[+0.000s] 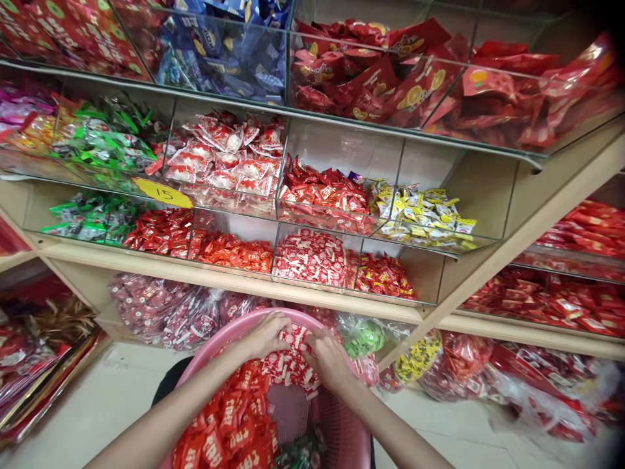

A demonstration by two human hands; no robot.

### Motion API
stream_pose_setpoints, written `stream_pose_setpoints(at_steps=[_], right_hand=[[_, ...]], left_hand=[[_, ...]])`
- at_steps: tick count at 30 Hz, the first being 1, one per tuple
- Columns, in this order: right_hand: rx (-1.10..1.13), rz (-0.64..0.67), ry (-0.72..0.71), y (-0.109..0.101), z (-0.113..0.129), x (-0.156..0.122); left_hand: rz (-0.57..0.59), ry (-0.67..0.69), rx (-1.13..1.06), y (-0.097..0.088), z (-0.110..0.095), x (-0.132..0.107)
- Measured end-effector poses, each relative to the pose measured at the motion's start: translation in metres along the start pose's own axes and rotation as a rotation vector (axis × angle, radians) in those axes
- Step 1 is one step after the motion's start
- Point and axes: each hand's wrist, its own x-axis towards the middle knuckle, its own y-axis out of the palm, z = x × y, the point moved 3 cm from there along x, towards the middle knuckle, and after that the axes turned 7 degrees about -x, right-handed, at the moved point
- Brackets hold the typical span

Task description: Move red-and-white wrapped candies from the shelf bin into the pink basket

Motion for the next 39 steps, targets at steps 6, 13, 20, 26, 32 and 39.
stream_pose_setpoints(at_steps=[6,13,20,26,32,39], right_hand=[[0.003,-0.003,0.013,0.000,-0.001,-0.001],[0.002,-0.030,0.029,0.006,0.000,0.001],[0.005,-0.035,0.030,0.004,0.001,-0.002],[0.043,-0.127,0.051,-0.044,-0.016,0.017],[-0.147,-0.202,0.132,-0.102,-0.059,0.087],[-0.342,-0.122,0.184,-0.090,-0.072,0.133]], left_hand=[[0.022,-0.006,0.028,0.000,-0.010,0.002],[-0.001,-0.013,0.020,0.000,-0.005,0.001],[-0.018,0.030,0.047,0.002,-0.007,0.005],[-0.023,-0.031,0.032,0.000,-0.010,0.004],[-0.134,0.029,-0.035,-0.032,-0.023,-0.016],[-0.364,-0.082,-0.111,-0.070,-0.006,-0.074]])
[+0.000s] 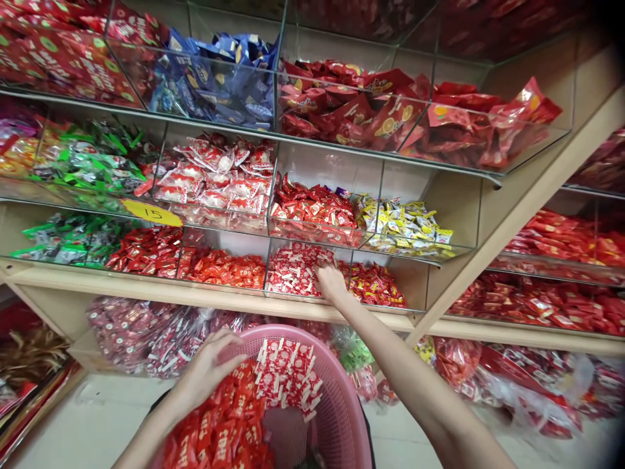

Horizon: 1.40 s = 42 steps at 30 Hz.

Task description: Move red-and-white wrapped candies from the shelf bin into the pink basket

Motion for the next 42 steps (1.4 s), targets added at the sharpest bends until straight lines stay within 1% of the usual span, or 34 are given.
stream_pose_setpoints(at_steps=[2,4,6,8,11,13,15,17,18,20,21,22,24,25,26,28,30,31,32,33,35,36,37,39,42], right_hand=[[-0.009,-0.008,-0.009,0.003,0.003,0.001],[-0.013,-0.016,-0.022,0.004,0.003,0.000],[-0.011,-0.019,-0.036,0.004,0.002,0.000],[-0.005,-0.018,-0.045,0.003,0.000,-0.001],[0.009,-0.044,-0.048,-0.002,-0.004,-0.005],[0.040,-0.096,-0.045,-0.010,-0.005,-0.012],[0.123,-0.166,-0.043,-0.020,-0.006,-0.024],[0.285,-0.240,-0.052,-0.032,-0.005,-0.038],[0.401,-0.275,-0.056,-0.037,-0.004,-0.046],[0.704,-0.301,-0.047,-0.044,0.000,-0.061],[0.886,-0.277,-0.030,-0.046,0.003,-0.069],[1.079,-0.224,-0.005,-0.045,0.008,-0.076],[1.443,-0.045,0.053,-0.039,0.023,-0.093],[1.591,0.058,0.080,-0.034,0.033,-0.101],[1.705,0.152,0.102,-0.030,0.043,-0.111],[1.830,0.299,0.120,-0.021,0.062,-0.128],[1.823,0.367,0.097,-0.015,0.075,-0.141],[1.766,0.354,0.068,-0.013,0.078,-0.145],[1.668,0.306,0.023,-0.013,0.079,-0.147],[1.533,0.231,-0.042,-0.015,0.079,-0.149],[1.202,0.072,-0.226,-0.022,0.076,-0.152],[1.046,0.025,-0.324,-0.026,0.076,-0.154],[0.919,0.006,-0.410,-0.028,0.077,-0.157],[0.771,0.023,-0.509,-0.029,0.080,-0.165],[0.722,0.059,-0.513,-0.026,0.085,-0.174]], left_hand=[[-0.127,-0.046,-0.010,-0.015,0.010,-0.018],[-0.246,-0.124,-0.035,-0.027,0.020,-0.037],[-0.340,-0.189,-0.039,-0.035,0.028,-0.053],[-0.397,-0.226,-0.025,-0.039,0.033,-0.064],[-0.423,-0.233,0.003,-0.040,0.036,-0.071],[-0.421,-0.216,0.013,-0.039,0.033,-0.069],[-0.412,-0.196,0.014,-0.039,0.028,-0.064],[-0.395,-0.181,0.003,-0.038,0.021,-0.056],[-0.385,-0.168,-0.009,-0.036,0.016,-0.052],[-0.358,-0.120,-0.043,-0.032,0.003,-0.041],[-0.339,-0.100,-0.070,-0.029,-0.005,-0.036],[-0.315,-0.096,-0.105,-0.025,-0.013,-0.031],[-0.267,-0.145,-0.226,-0.014,-0.031,-0.024],[-0.242,-0.206,-0.319,-0.008,-0.039,-0.022],[-0.202,-0.253,-0.426,0.000,-0.048,-0.020],[-0.067,-0.334,-0.635,0.017,-0.062,-0.020],[0.023,-0.394,-0.753,0.030,-0.069,-0.021],[0.040,-0.411,-0.764,0.034,-0.068,-0.022],[0.043,-0.420,-0.751,0.036,-0.066,-0.022],[0.043,-0.425,-0.724,0.038,-0.063,-0.022],[0.064,-0.434,-0.676,0.041,-0.055,-0.023],[0.083,-0.437,-0.675,0.043,-0.052,-0.024],[0.102,-0.440,-0.688,0.045,-0.049,-0.026],[0.132,-0.442,-0.744,0.051,-0.047,-0.029],[0.168,-0.444,-0.802,0.061,-0.047,-0.036]])
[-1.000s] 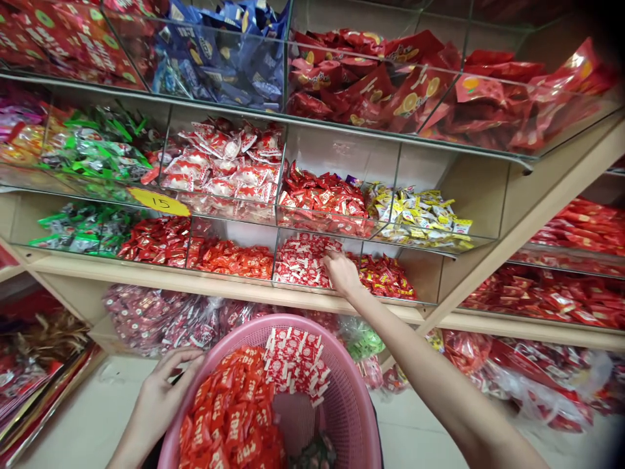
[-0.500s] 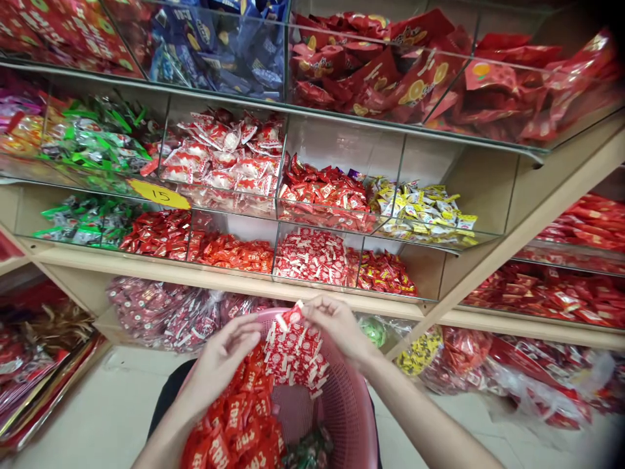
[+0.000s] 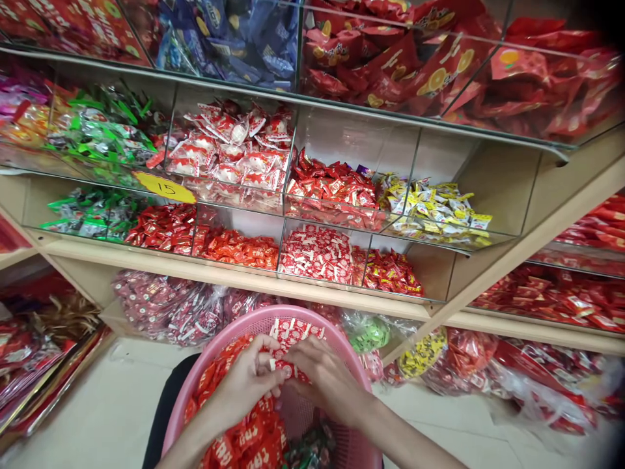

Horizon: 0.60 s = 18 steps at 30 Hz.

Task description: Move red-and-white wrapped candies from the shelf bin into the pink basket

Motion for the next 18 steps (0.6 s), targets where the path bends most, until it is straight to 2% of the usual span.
stream_pose_setpoints(at_steps=[2,4,7,10,14,18], right_hand=[[0.010,0.002,0.020,0.004,-0.003,-0.003],[0.008,-0.016,0.055,0.005,-0.013,-0.006],[-0.058,-0.071,0.167,0.000,-0.040,-0.006],[-0.133,-0.098,0.293,-0.004,-0.069,0.000],[-0.182,-0.023,0.354,0.004,-0.086,0.024],[-0.226,0.104,0.320,0.022,-0.080,0.054]], left_hand=[[0.009,-0.008,0.020,0.002,0.003,-0.002],[-0.050,0.030,0.076,-0.005,-0.001,-0.006],[-0.241,0.145,0.153,-0.027,-0.018,-0.017],[-0.439,0.166,0.157,-0.055,-0.035,-0.034],[-0.663,0.203,0.172,-0.083,-0.045,-0.057],[-0.740,0.199,0.188,-0.094,-0.041,-0.067]])
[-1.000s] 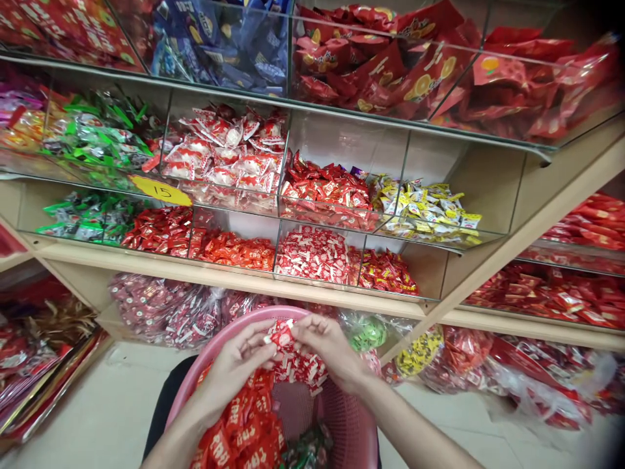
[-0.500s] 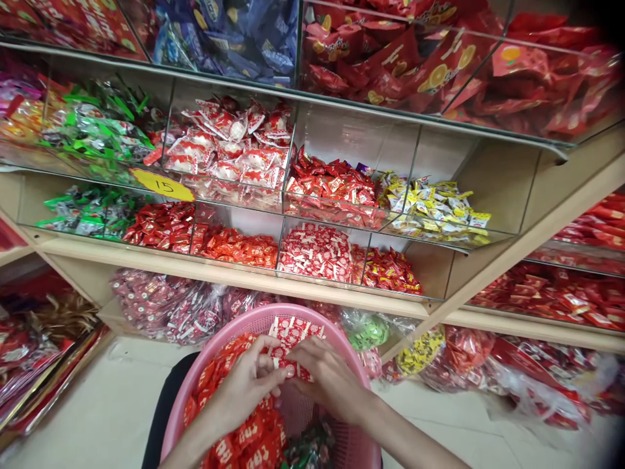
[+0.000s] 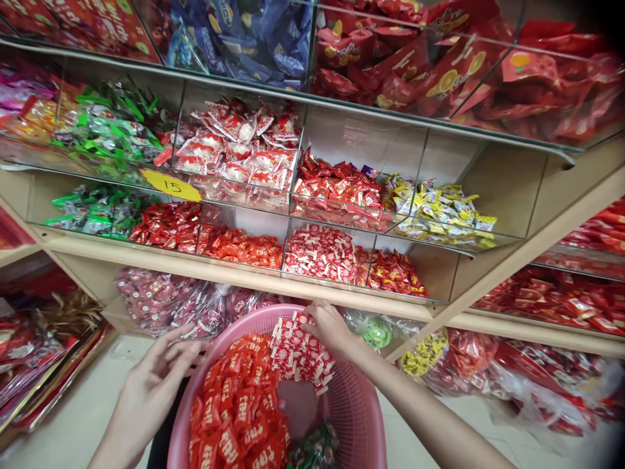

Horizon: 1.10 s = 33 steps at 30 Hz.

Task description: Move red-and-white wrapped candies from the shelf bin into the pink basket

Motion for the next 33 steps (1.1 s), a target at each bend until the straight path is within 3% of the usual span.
stream_pose_setpoints(at_steps=[8,15,21,24,27,30,33], right_hand=[[-0.116,0.078,0.032,0.012,0.030,0.018],[-0.139,0.065,0.088,0.016,0.032,0.019],[-0.123,0.024,0.073,0.005,0.031,0.009],[-0.097,-0.033,0.027,-0.010,0.029,0.003],[-0.072,-0.119,0.017,-0.040,0.018,0.005],[-0.132,-0.218,0.094,-0.079,-0.005,0.019],[-0.350,-0.287,0.242,-0.106,-0.036,0.042]], left_hand=[[0.004,0.023,0.007,-0.011,0.008,0.002],[-0.009,0.046,0.035,-0.013,0.011,0.007],[-0.004,0.026,0.055,-0.009,0.014,0.009],[0.002,0.004,0.062,-0.006,0.018,0.011],[-0.016,-0.012,0.056,-0.004,0.021,0.013],[-0.029,-0.025,0.051,-0.005,0.022,0.014],[-0.022,-0.006,0.055,-0.006,0.020,0.011]])
